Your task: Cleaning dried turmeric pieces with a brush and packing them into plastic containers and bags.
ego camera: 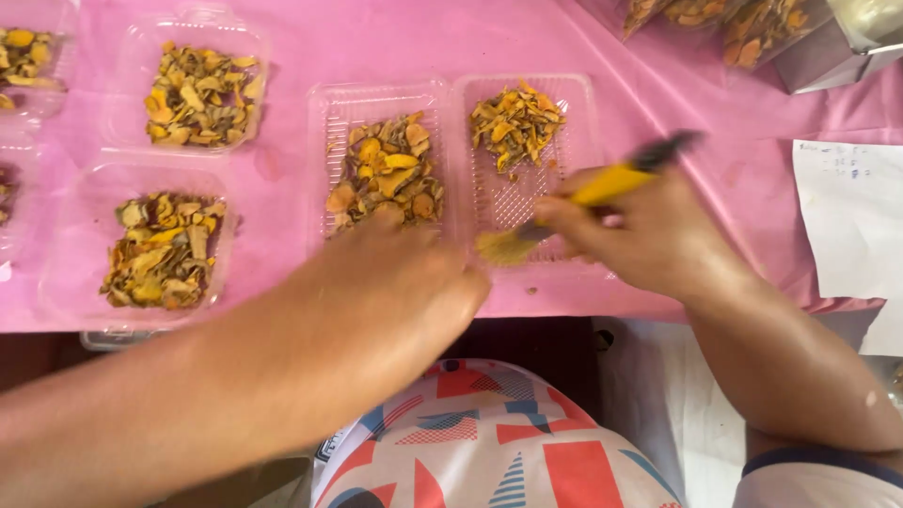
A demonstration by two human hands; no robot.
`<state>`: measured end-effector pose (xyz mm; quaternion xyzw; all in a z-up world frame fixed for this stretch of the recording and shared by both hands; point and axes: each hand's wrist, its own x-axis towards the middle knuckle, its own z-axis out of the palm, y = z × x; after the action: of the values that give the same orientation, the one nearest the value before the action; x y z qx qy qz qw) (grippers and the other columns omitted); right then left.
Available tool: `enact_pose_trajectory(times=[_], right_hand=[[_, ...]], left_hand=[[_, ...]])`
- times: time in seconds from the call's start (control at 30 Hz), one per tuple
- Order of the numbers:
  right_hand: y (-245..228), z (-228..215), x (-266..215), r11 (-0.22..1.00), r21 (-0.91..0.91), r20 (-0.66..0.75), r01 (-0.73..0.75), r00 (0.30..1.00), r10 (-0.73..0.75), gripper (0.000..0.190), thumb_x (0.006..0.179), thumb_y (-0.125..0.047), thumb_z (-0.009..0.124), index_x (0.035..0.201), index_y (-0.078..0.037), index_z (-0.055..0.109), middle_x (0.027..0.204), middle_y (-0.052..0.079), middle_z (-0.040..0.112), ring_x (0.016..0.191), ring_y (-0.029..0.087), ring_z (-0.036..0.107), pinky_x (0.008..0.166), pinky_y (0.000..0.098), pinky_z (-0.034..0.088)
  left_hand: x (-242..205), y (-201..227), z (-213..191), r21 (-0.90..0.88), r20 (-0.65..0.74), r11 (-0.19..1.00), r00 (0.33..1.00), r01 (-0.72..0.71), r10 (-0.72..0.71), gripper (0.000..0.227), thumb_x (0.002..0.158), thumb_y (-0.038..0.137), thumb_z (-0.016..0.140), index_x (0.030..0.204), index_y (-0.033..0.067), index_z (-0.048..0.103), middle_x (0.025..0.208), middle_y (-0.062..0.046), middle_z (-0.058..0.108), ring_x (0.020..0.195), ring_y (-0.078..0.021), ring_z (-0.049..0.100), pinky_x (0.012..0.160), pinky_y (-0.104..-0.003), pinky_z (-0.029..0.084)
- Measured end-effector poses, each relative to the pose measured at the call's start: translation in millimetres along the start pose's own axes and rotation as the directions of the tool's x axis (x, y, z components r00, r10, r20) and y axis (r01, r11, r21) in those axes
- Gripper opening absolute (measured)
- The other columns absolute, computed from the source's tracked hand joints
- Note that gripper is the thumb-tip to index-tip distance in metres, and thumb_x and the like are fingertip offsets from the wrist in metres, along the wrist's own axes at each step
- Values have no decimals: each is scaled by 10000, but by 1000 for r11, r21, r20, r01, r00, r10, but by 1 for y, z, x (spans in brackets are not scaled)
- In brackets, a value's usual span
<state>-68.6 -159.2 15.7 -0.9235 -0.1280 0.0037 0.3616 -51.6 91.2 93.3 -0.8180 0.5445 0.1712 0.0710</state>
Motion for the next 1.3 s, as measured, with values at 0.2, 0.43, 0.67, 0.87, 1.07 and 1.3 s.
enact_pose_trajectory(times=[0.2, 0.43, 0.67, 0.87, 1.07, 1.3], right_hand=[[-7, -10, 21, 980, 150, -401, -130, 898, 181, 286, 1137, -241, 708, 972, -12, 755, 665, 67, 675, 511, 90, 600, 473, 226, 521], [-30, 2, 35, 904, 141, -11, -403, 913, 408, 200, 1055, -248, 640, 1083, -79, 743, 643, 64, 695, 465, 125, 634, 467, 239, 569], [-44, -9, 30, 907, 326, -153, -267, 932, 329, 271, 1098, -205, 667, 901, -23, 703, 579, 94, 641, 411, 133, 580, 406, 223, 490], [-13, 0, 39, 926, 285, -251, -249, 913, 323, 256, 1106, -218, 669, 914, -53, 710, 583, 61, 650, 401, 104, 594, 387, 199, 509], [-28, 4, 41, 891, 351, -88, -287, 937, 337, 291, 1056, -145, 627, 815, 4, 691, 532, 137, 657, 367, 174, 608, 361, 249, 504], [-15, -7, 50, 881, 465, -388, -87, 875, 291, 102, 1099, -59, 672, 1040, 14, 633, 511, 102, 532, 335, 114, 464, 305, 208, 353]], left_hand=[[-16, 35, 83, 17, -114, 998, 992, -53, 55, 74, 875, 126, 628, 802, 137, 632, 703, -80, 706, 652, -333, 679, 666, -484, 490], [3, 51, 120, -46, -239, 978, 953, -203, 187, 141, 748, 57, 660, 756, 104, 527, 524, -43, 626, 406, -297, 596, 665, -427, 386], [6, 48, 98, 166, -670, 975, 709, -148, 222, 79, 910, 49, 593, 947, 69, 661, 873, -68, 587, 732, -239, 548, 836, -386, 464], [21, 37, 117, 169, -708, 985, 699, 26, 103, 246, 926, 124, 595, 1116, 47, 731, 1287, -164, 628, 1180, -321, 569, 1015, -517, 497], [25, 27, 123, 151, -704, 988, 701, -14, 117, 240, 924, 154, 642, 1119, 47, 733, 1311, -175, 631, 1258, -340, 525, 988, -550, 506], [19, 15, 115, 78, -703, 979, 686, -188, 188, 269, 939, 129, 599, 1166, 40, 713, 1340, -191, 627, 1217, -340, 609, 1007, -556, 510]])
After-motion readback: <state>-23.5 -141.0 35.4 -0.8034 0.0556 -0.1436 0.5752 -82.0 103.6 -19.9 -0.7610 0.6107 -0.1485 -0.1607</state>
